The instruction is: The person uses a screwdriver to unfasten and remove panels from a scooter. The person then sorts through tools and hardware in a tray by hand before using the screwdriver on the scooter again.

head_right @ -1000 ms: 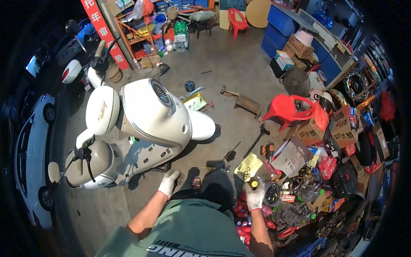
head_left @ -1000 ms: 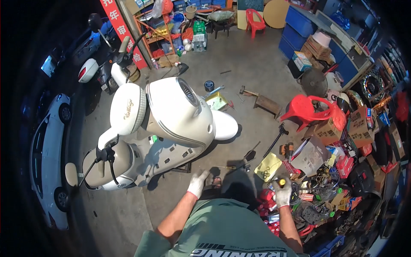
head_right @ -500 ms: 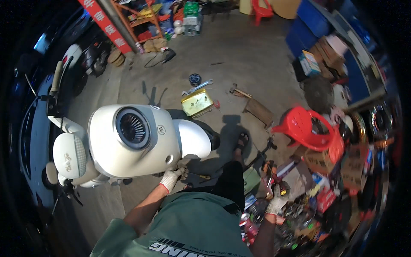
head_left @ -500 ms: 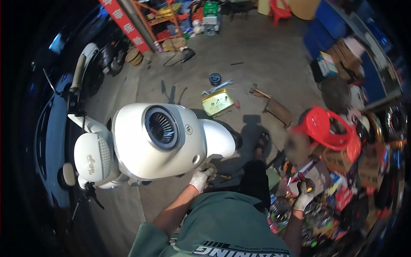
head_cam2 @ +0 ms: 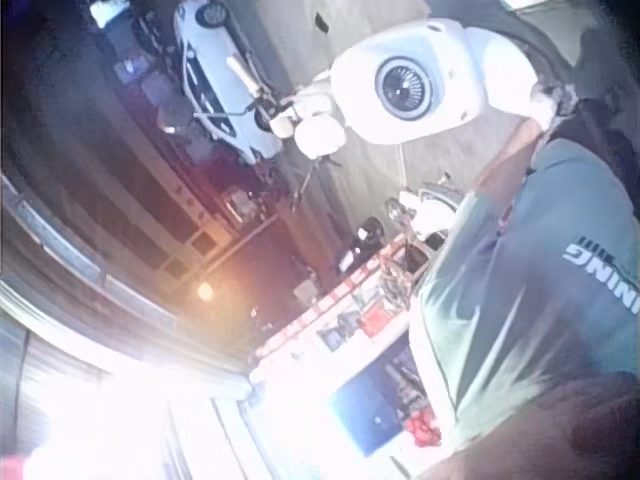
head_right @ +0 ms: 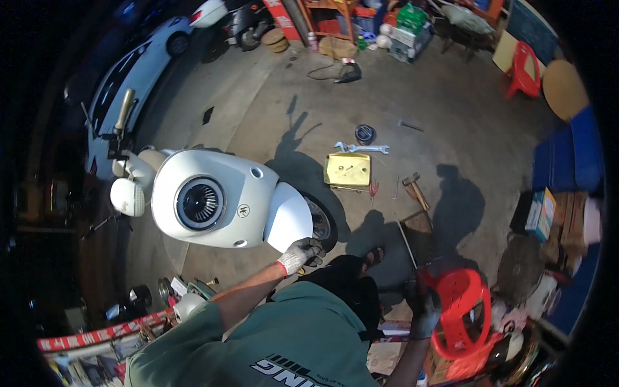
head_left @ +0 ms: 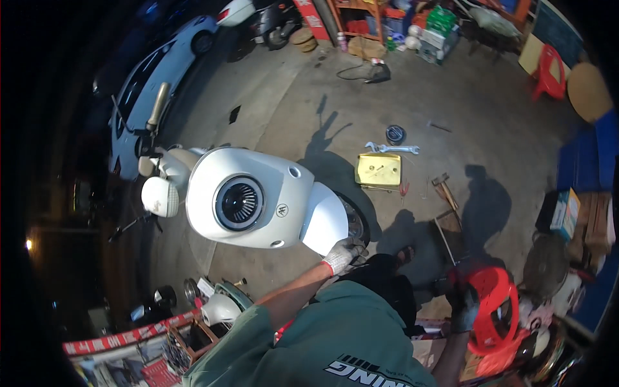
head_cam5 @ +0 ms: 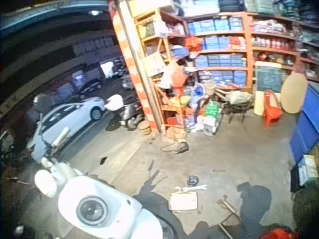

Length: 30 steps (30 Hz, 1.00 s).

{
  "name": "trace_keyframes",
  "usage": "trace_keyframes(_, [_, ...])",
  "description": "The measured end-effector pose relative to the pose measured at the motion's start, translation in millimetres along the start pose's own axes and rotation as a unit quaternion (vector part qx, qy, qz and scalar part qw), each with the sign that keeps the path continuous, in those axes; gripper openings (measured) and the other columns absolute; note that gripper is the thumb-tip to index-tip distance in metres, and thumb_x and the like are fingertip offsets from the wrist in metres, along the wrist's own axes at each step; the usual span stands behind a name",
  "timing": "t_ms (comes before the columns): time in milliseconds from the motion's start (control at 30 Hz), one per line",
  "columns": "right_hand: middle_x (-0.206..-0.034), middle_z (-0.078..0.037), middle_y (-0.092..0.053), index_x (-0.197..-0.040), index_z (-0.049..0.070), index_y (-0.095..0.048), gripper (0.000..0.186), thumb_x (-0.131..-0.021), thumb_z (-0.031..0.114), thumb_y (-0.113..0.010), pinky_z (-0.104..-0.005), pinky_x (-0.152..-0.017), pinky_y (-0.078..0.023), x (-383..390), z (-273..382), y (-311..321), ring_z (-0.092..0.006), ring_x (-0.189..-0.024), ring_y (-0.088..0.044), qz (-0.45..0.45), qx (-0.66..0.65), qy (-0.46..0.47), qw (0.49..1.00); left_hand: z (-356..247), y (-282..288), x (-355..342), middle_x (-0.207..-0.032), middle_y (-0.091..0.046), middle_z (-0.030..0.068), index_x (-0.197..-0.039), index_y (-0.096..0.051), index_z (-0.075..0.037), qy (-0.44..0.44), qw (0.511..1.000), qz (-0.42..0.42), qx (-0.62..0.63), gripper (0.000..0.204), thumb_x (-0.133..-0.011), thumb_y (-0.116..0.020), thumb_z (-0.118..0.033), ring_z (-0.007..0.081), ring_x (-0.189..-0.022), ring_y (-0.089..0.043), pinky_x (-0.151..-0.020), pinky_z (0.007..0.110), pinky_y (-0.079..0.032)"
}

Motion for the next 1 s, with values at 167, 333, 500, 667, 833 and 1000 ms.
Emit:
trace_keyframes(167, [-0.112,-0.016,-0.066,-0.130,0.000,-0.057,0.043,-0.098,0.029,-0.062,-0.0407,-0.077,-0.061,-63.9,51.3,-85.6,-0.0279,-0.090,-0.070,0.068,0.115,-0.011,0.991,-2.4,-5.2,-14.1,-0.096,-0.072,0.0115,-0.115,-0.063,0.002,0.003,0.994,-0.078,0.080,0.019,-0.100,-0.062,-0.010,0.0196,-0.075,-0.070,-0.068,0.033,-0.058])
trace_keyframes(333, [-0.114,-0.017,-0.063,-0.131,-0.002,-0.056,0.047,-0.097,0.028,-0.066,-0.0392,-0.078,-0.061,-106.3,78.3,-189.7,-0.0305,-0.085,-0.072,0.217,0.164,-0.046,0.961,-44.8,-2.1,-26.2,-0.090,-0.070,0.0075,-0.113,-0.067,-0.001,-0.014,0.968,-0.178,0.178,0.019,-0.098,-0.065,-0.013,0.0151,-0.076,-0.064,-0.070,0.029,-0.054])
trace_keyframes(500, [-0.119,-0.018,-0.059,-0.131,-0.005,-0.056,0.051,-0.092,0.024,-0.071,-0.0390,-0.080,-0.061,-136.9,108.6,-272.6,-0.0309,-0.088,-0.072,0.299,0.184,-0.091,0.932,-107.0,10.5,-60.0,-0.083,-0.064,0.0062,-0.113,-0.062,-0.004,-0.044,0.896,-0.178,0.406,0.016,-0.102,-0.059,-0.015,0.0168,-0.072,-0.059,-0.066,0.029,-0.050])
trace_keyframes(667, [-0.111,-0.017,-0.061,-0.128,-0.005,-0.057,0.048,-0.093,0.025,-0.067,-0.0403,-0.083,-0.060,-167.4,140.8,-350.0,-0.0291,-0.092,-0.070,0.358,0.286,-0.053,0.887,-164.1,49.5,-105.1,-0.078,-0.059,0.0033,-0.098,-0.061,-0.010,-0.087,0.789,-0.217,0.568,0.015,-0.105,-0.056,-0.023,0.0147,-0.067,-0.054,-0.062,0.028,-0.045])
trace_keyframes(833, [-0.110,-0.012,-0.066,-0.126,-0.006,-0.059,0.052,-0.090,0.030,-0.068,-0.0295,-0.076,-0.052,-222.2,151.8,-410.5,-0.0184,-0.087,-0.064,0.412,0.389,-0.024,0.824,-164.3,79.9,-139.9,-0.079,-0.061,0.0035,-0.103,-0.062,-0.007,-0.117,0.770,-0.303,0.549,0.015,-0.105,-0.056,-0.021,0.0141,-0.066,-0.055,-0.061,0.028,-0.045])
trace_keyframes(1000, [-0.109,-0.013,-0.066,-0.126,-0.005,-0.059,0.053,-0.092,0.034,-0.069,-0.0310,-0.077,-0.054,-279.4,158.7,-475.8,-0.0193,-0.087,-0.065,0.461,0.391,-0.035,0.796,-124.9,101.5,-163.0,-0.085,-0.068,0.0068,-0.106,-0.067,-0.003,-0.075,0.797,-0.473,0.369,0.028,-0.099,-0.063,-0.029,0.0162,-0.077,-0.062,-0.069,0.031,-0.052])
Point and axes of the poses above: each hand's wrist, its own x-axis away from the middle knuckle, its own y-axis out of the back of the hand, z = x × y, the point moved 6 cm from there along -x, towards the middle knuckle
